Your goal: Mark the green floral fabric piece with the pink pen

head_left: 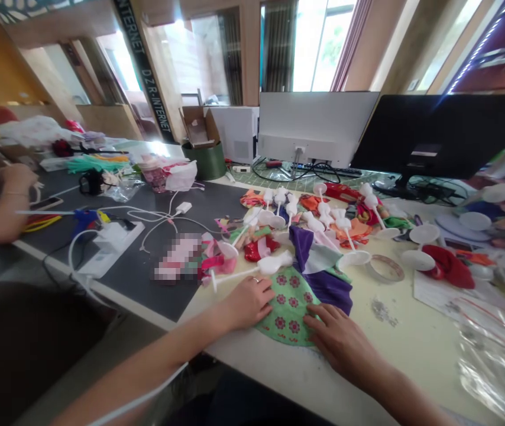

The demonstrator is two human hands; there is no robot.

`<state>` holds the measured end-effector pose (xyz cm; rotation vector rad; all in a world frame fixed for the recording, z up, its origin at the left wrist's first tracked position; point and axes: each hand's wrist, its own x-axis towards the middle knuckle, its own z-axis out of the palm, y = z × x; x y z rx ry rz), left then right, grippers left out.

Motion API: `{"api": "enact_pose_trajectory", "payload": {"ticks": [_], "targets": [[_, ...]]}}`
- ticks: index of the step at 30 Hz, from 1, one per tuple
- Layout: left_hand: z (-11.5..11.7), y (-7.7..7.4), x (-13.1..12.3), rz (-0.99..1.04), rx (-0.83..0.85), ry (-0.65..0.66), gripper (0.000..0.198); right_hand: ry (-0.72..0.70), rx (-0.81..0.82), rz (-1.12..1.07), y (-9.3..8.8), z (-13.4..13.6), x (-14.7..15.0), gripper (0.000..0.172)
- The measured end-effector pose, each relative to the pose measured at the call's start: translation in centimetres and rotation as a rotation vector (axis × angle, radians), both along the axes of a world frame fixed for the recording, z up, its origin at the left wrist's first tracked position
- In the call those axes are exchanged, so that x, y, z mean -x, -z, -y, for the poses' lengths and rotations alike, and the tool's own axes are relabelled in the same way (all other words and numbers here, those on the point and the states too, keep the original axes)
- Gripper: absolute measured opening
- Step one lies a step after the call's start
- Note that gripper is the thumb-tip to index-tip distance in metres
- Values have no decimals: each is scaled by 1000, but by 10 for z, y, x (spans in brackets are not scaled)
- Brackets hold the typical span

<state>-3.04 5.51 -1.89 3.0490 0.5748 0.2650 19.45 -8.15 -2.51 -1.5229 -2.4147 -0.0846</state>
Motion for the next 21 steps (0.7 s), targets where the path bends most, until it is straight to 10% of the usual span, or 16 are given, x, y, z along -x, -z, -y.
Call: {"api": "enact_pose_trajectory", "payload": {"ticks": [10, 15, 21], "targets": [[-20, -32, 13, 261, 212, -24, 21, -45, -21, -62, 11, 5, -7, 27], [-90, -72, 31, 394, 286, -581, 23, -42, -83, -89, 21, 4, -6, 27], [-149, -74, 17, 314, 257, -707, 24, -40, -163, -119, 21, 1, -6, 25]]}}
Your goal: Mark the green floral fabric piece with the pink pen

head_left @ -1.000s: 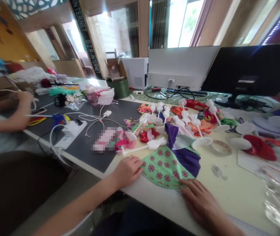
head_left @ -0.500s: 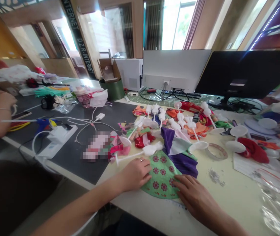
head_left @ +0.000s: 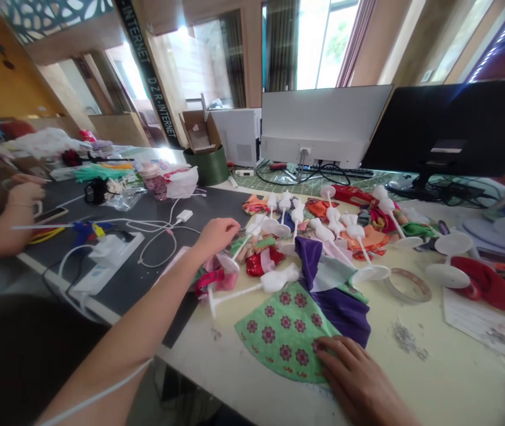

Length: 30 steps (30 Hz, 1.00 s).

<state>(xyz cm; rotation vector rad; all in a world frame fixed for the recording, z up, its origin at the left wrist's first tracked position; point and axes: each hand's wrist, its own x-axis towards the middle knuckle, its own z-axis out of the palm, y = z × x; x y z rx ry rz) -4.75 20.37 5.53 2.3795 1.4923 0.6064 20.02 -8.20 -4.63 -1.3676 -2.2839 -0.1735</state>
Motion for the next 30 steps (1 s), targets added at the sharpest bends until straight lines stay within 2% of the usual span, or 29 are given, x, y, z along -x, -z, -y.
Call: {"api": "enact_pose_trajectory", "payload": {"ticks": [6, 8, 12, 15, 19, 23, 27, 30], "targets": [[-16, 26, -42, -116, 48, -11, 19, 17, 35, -12, -6, -2, 3, 23], [-20, 34, -50, -128, 75, -26, 23, 18, 41, -18, -6, -1, 2, 23], [-27, 44, -54, -72, 122, -55, 30, 17, 28, -29, -5, -2, 1, 23], [-31, 47, -50, 52, 130, -101, 28, 16, 23, -29, -3, -3, 1, 23], [-31, 43, -35, 316, 120, -169, 21, 17, 6, -32, 2, -2, -1, 24], [-23, 29, -13, 620, 81, -204, 12, 22, -4, -10, 6, -1, -5, 24], [-2, 10, 5, 819, 49, -146, 17, 4, -7, 20, 9, -3, -7, 24], [24, -2, 7, 872, 78, -43, 21, -9, -16, 6, 14, -5, -8, 24]]}}
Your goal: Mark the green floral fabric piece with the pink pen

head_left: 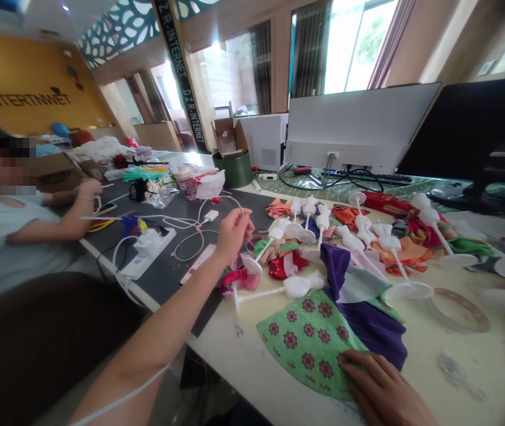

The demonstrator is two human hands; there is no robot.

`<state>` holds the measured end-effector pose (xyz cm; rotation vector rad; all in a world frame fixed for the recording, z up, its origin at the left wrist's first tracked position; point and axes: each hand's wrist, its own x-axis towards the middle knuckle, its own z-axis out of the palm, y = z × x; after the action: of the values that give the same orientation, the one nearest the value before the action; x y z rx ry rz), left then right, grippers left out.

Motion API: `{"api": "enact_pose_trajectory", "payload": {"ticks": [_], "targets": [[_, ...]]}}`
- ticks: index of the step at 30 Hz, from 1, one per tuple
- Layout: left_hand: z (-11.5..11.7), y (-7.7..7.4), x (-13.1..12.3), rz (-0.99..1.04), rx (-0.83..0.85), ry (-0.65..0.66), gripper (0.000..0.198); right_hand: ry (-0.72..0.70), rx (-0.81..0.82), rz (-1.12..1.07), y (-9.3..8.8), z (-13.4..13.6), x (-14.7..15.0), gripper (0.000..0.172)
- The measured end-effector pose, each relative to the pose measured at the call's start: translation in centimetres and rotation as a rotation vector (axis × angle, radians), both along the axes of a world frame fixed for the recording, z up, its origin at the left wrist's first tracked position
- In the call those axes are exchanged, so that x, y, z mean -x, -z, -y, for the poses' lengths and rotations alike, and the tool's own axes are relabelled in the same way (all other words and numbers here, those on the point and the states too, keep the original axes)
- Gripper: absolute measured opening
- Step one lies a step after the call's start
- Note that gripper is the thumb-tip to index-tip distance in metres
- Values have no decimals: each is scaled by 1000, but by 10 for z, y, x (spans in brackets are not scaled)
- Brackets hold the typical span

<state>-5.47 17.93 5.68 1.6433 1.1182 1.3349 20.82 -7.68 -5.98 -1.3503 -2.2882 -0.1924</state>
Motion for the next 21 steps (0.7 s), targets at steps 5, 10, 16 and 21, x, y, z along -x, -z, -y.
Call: {"api": "enact_pose_trajectory", "payload": {"ticks": [5, 10, 16, 21], "targets": [[49, -9, -12, -57, 7, 293, 24, -44, 5, -133, -4, -4, -6, 21], [91, -6, -33, -319, -305, 541, 25, 114, 227, -605, -59, -22, 7, 31], [112, 19, -53, -750, -815, 522, 28, 187, 501, -1345, -103, -53, 49, 39], [74, 33, -11, -920, -754, 213, 24, 226, 413, -1610, -86, -56, 3, 29]]}}
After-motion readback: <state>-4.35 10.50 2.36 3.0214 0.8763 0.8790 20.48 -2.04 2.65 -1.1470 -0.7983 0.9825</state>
